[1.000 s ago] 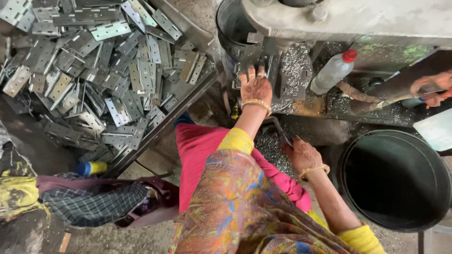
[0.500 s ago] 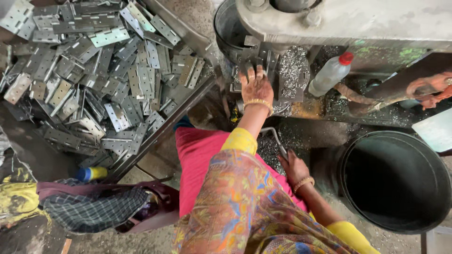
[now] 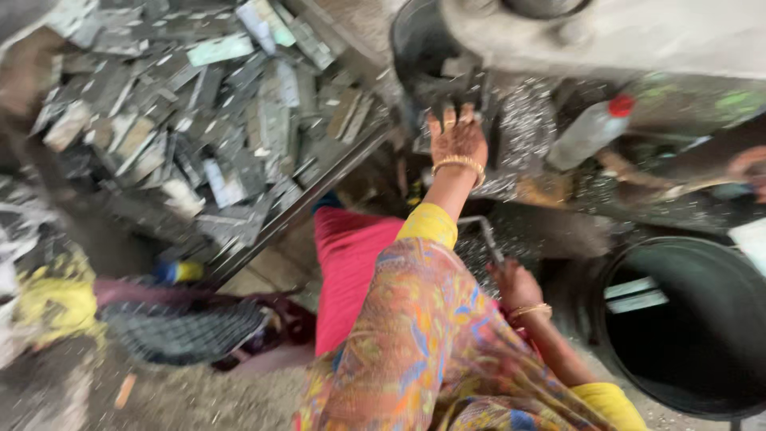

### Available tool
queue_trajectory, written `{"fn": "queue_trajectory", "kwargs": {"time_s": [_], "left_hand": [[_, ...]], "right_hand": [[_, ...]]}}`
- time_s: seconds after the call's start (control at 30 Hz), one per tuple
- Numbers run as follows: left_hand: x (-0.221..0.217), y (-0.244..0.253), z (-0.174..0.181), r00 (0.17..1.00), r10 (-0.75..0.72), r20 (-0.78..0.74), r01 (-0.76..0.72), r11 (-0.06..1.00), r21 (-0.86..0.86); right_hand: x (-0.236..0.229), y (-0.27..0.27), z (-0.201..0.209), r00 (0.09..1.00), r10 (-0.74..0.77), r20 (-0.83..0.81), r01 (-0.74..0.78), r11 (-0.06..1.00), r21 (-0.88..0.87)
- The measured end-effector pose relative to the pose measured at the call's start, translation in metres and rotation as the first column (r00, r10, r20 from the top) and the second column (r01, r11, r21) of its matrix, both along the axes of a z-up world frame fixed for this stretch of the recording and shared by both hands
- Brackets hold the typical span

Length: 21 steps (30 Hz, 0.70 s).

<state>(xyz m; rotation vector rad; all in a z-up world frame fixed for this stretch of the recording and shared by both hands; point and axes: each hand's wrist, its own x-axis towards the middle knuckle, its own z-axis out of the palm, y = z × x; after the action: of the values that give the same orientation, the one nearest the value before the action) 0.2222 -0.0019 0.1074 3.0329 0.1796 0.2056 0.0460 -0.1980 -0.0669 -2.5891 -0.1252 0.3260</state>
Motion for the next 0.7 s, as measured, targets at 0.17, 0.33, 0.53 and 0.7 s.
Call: {"fn": "queue_trajectory", "kwargs": {"time_s": [0.17, 0.33, 0.53, 0.7], "left_hand": [[-0.036, 0.077, -0.003, 0.962, 0.257, 0.096, -0.226, 0.940, -0.257], [-0.013, 0.186, -0.027, 0.782, 0.607, 0.141, -0.600, 0.794, -0.093], [0.009, 0.211, -0.036, 0.833, 0.541, 0.117, -0.541, 0.841, -0.034], [-0.009, 0.208, -0.016, 0.845, 0.534, 0.010, -0.532, 0.844, -0.064]], "right_hand": [[-0.011, 0.007, 0.139, 0.921, -0.190, 0.340, 0.197, 0.980, 0.016], [0.004, 0.025, 0.216, 0.772, -0.212, 0.599, 0.116, 0.974, 0.195], [0.014, 0.030, 0.224, 0.812, -0.133, 0.569, 0.112, 0.991, 0.072], [0.012, 0.026, 0.224, 0.846, -0.166, 0.507, 0.108, 0.984, 0.141]]}}
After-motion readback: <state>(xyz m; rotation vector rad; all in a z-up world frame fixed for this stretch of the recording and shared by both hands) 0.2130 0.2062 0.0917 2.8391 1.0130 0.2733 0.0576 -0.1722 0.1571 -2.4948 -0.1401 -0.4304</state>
